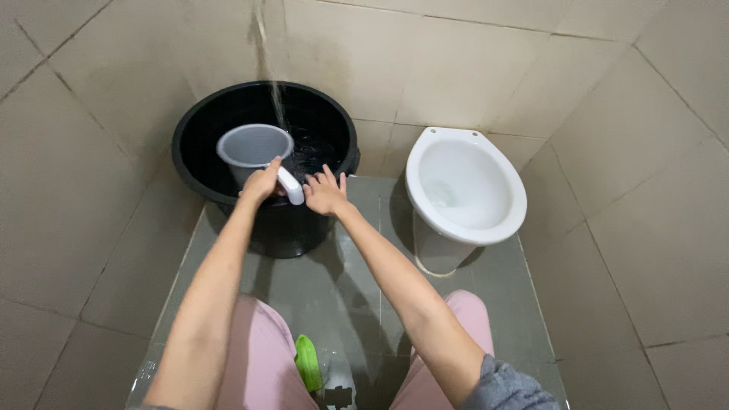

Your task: The person scrubs the bathroom floor with a green sponge, rinses the sponge, and then scoops water from a bucket to pour into a bidet. The person sits on the floor while cleaning the bidet with their hands.

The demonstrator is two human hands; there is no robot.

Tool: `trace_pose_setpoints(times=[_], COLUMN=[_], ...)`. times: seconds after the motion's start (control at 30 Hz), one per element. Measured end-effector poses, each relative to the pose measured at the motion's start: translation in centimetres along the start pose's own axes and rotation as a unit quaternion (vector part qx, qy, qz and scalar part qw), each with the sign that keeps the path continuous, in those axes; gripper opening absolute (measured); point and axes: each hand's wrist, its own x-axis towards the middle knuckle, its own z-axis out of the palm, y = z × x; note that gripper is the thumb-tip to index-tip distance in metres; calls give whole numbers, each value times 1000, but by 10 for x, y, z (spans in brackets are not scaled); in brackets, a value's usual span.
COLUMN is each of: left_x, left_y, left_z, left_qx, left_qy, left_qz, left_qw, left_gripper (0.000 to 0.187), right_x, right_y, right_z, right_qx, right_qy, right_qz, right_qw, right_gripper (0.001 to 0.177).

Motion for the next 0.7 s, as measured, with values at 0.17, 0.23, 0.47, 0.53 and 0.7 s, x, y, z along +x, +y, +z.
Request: trace_pose_setpoints(times=[0.17,0.23,0.47,0.53,0.7], left_x=[-50,-76,-97,-91,-71], left_y=[37,42,46,37,6], left_z=[8,14,1,0,12], left_qx=[196,236,199,195,207], left_qy=[73,98,136,108,132], left_qz=[-29,-12,99,151,265], left_qw=[977,967,965,963,932], left_gripper=[68,63,79,75,63], right_x=[-2,-3,-6,-8,-12], right_y=[1,1,-4,-9,-9], right_z=[-7,-4,-12,-19,-24], right_qx=[16,6,72,54,29], right_qy=[-36,-32,-47,-65,-85], right_qz=[11,15,31,27,30], right_qw=[999,999,996,996,996], right_gripper=[59,59,70,64,62])
